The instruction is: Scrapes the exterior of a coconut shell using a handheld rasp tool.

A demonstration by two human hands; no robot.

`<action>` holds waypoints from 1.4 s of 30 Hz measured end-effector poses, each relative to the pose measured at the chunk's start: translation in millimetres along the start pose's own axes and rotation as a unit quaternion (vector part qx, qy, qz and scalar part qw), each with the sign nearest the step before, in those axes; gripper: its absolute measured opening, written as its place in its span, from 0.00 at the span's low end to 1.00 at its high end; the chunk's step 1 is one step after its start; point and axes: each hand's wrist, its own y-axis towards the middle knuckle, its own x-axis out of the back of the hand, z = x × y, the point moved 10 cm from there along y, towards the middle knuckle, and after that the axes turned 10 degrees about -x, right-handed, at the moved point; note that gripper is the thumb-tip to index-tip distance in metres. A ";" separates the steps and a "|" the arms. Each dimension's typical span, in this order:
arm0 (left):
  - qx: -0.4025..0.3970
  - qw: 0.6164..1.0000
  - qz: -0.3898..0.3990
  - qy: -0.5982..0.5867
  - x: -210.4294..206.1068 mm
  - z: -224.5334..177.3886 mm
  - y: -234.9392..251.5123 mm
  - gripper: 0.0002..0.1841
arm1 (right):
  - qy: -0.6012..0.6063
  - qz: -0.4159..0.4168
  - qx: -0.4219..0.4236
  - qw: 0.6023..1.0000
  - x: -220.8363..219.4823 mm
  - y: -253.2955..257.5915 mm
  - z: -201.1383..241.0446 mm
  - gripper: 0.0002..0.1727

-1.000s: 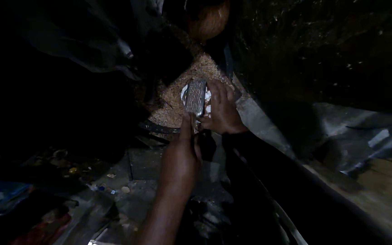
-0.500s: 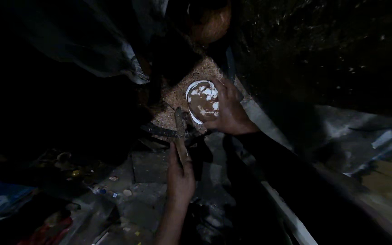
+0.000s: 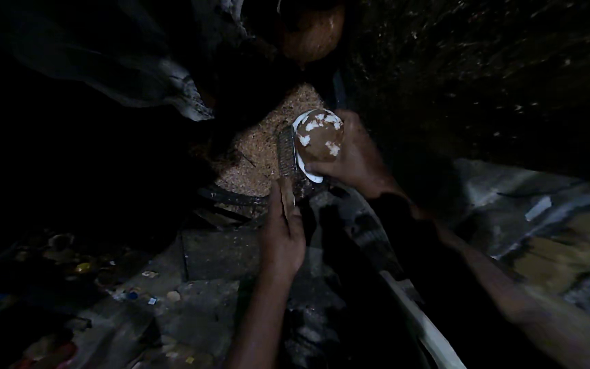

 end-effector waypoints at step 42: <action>-0.096 0.955 -0.006 0.281 6.2 -25.7 -14.8 0.41 | -0.101 0.019 0.086 0.991 -19.4 -7.9 41.5 0.84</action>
